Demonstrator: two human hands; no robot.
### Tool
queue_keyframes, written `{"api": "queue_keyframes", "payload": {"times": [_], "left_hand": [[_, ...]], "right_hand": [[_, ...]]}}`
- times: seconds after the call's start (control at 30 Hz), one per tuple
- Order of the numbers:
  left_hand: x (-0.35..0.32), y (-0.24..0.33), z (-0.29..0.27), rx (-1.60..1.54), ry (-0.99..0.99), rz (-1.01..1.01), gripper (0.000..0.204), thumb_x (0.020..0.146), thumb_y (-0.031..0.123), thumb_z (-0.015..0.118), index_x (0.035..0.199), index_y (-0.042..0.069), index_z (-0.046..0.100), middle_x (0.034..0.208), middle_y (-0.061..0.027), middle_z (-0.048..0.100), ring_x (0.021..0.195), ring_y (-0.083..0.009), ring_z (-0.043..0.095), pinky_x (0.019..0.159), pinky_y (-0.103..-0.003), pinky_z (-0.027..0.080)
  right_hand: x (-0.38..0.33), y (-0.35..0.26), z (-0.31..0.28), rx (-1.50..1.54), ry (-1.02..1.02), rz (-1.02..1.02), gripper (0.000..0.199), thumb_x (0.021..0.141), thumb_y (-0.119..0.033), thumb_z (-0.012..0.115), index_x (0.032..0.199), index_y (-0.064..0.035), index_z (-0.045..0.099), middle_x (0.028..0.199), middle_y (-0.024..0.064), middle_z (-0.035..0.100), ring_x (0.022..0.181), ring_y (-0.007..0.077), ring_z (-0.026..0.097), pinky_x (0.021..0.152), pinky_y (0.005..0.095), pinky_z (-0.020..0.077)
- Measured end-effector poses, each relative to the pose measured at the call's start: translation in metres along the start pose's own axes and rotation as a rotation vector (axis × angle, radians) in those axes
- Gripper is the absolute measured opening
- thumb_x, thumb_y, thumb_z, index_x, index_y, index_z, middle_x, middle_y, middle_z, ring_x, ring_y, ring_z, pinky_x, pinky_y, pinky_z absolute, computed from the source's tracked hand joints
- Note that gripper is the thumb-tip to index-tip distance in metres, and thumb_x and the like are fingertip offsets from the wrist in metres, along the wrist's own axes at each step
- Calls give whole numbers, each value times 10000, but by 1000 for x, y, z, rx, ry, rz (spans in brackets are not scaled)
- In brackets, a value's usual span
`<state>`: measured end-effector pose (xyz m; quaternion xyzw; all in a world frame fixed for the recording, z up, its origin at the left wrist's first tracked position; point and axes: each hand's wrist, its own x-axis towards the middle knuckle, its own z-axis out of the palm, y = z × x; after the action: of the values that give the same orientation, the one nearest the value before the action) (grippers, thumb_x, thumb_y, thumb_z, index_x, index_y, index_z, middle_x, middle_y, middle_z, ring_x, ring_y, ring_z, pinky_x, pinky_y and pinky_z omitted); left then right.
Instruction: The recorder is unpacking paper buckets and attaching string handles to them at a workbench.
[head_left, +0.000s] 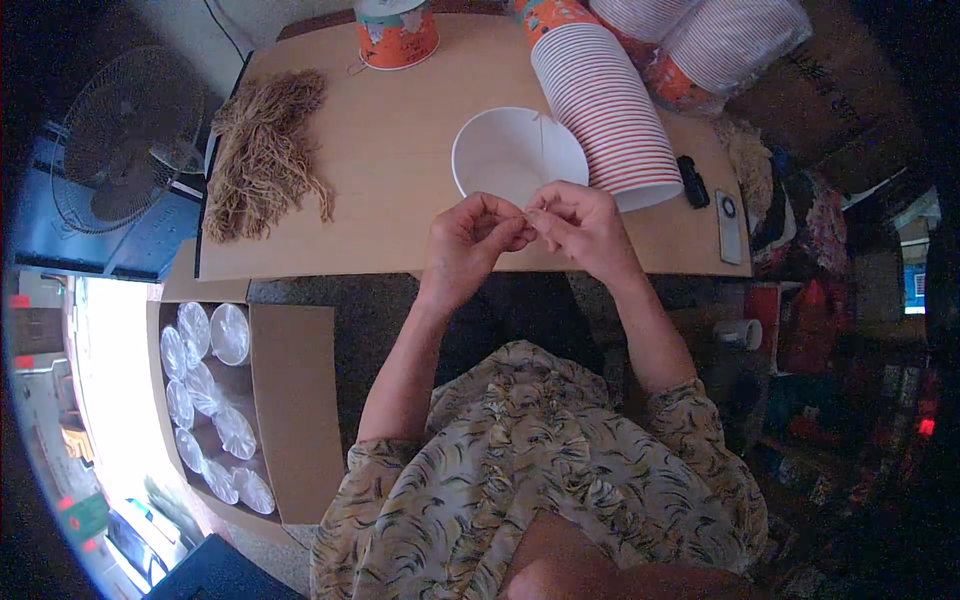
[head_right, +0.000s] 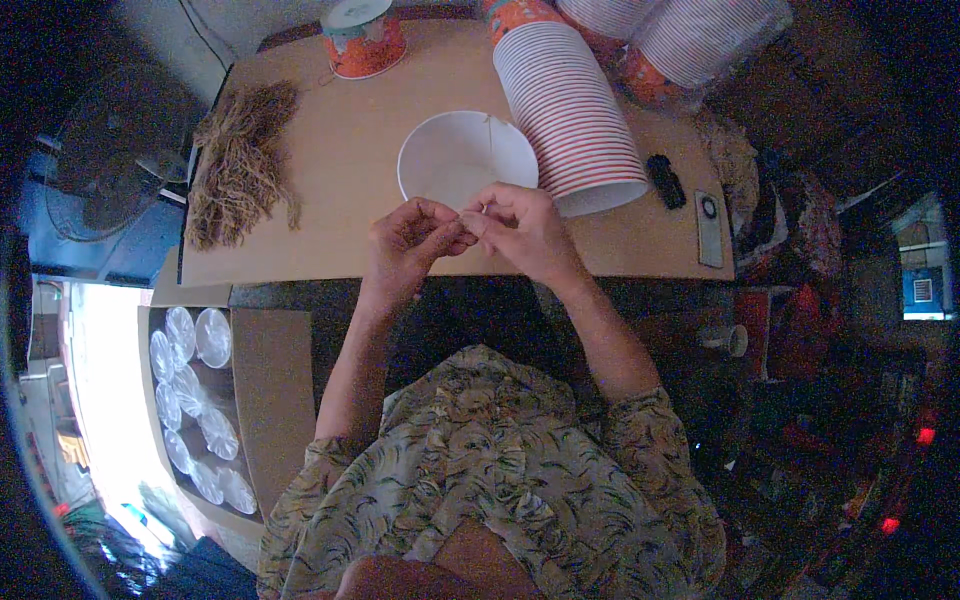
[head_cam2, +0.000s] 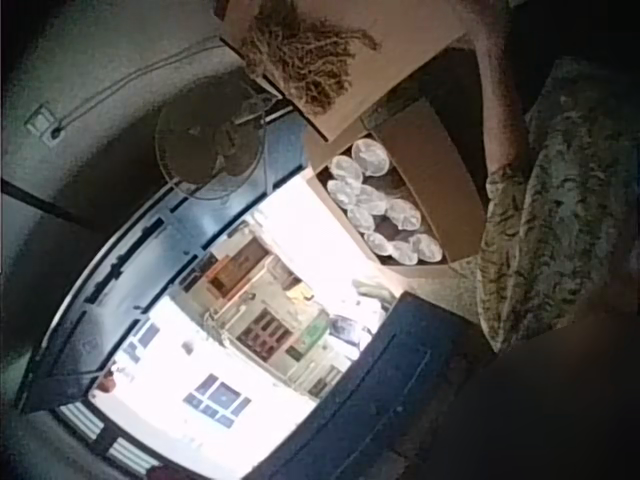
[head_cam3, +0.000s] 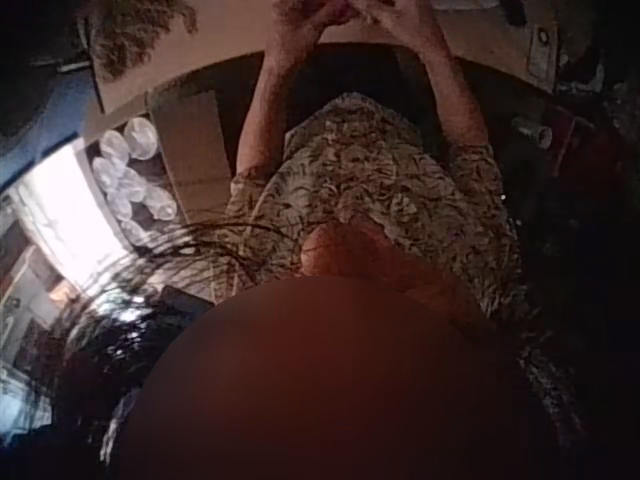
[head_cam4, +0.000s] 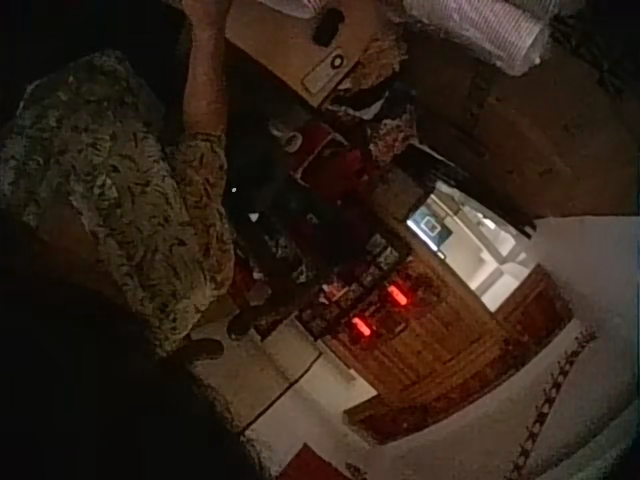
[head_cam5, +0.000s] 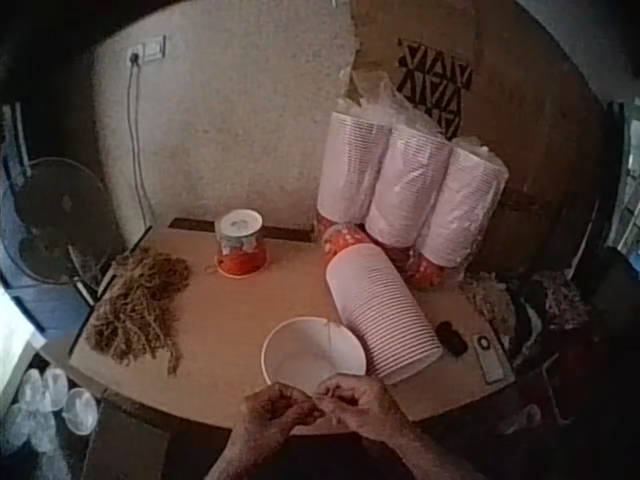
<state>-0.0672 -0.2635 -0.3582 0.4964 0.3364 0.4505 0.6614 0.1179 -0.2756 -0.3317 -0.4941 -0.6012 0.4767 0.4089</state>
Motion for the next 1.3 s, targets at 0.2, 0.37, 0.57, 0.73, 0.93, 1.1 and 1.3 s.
{"api": "queue_keyframes", "payload": {"times": [0.2, 0.37, 0.57, 0.73, 0.93, 1.1, 1.3], "left_hand": [[-3, 1, 2, 40, 5, 25, 60, 961, 9, 604, 986, -44, 590, 880, -102, 708, 836, -146, 696, 761, -271, 583], [-3, 2, 4, 80, 4, 15, 59, 967, 13, 594, 986, -42, 584, 895, -108, 712, 848, -150, 700, 767, -275, 583], [1, 0, 4, 25, -4, 57, 127, 976, 28, 581, 1077, -48, 592, 890, -106, 716, 842, -149, 702, 770, -275, 579], [0, 3, 6, 280, -19, 170, 175, 953, 73, 652, 1091, -31, 677, 862, -61, 713, 803, -106, 674, 722, -239, 552], [-12, 5, 2, 225, 12, 168, 128, 921, 84, 698, 1011, -6, 717, 851, -38, 703, 768, -77, 642, 676, -230, 532], [-15, 6, 0, 437, -14, 295, 135, 878, 24, 701, 1009, 12, 733, 1058, -113, 730, 834, -148, 697, 686, -257, 567], [-10, -5, -8, 569, -38, 465, 121, 866, 52, 713, 982, 32, 741, 1027, -116, 725, 807, -193, 716, 639, -304, 604]], "right_hand": [[-2, -4, -1, 84, 21, 64, 108, 943, -113, 635, 939, -5, 646, 741, 0, 646, 605, 35, 547, 535, 201, 436], [-3, -5, -2, 218, 159, 62, 91, 924, -90, 636, 966, -13, 660, 674, -54, 547, 529, 6, 418, 459, 176, 291], [2, 9, -9, 338, 102, 68, 132, 928, -137, 660, 980, -16, 674, 702, -43, 588, 572, 18, 492, 501, 187, 389], [-1, -9, -7, 166, 79, -50, 148, 928, -125, 660, 975, 15, 672, 778, 5, 655, 682, 71, 603, 651, 231, 511], [-14, -34, -12, -405, -3, -127, 123, 895, -108, 670, 948, 0, 647, 714, 93, 619, 615, 114, 562, 581, 309, 465], [-12, -33, -17, -280, 4, -200, 136, 905, -123, 657, 912, 10, 626, 753, 74, 630, 661, 93, 565, 598, 279, 461], [-7, -28, -24, -125, 171, -275, 137, 914, -130, 644, 921, 5, 621, 786, 21, 623, 713, 62, 553, 638, 239, 454]]}}
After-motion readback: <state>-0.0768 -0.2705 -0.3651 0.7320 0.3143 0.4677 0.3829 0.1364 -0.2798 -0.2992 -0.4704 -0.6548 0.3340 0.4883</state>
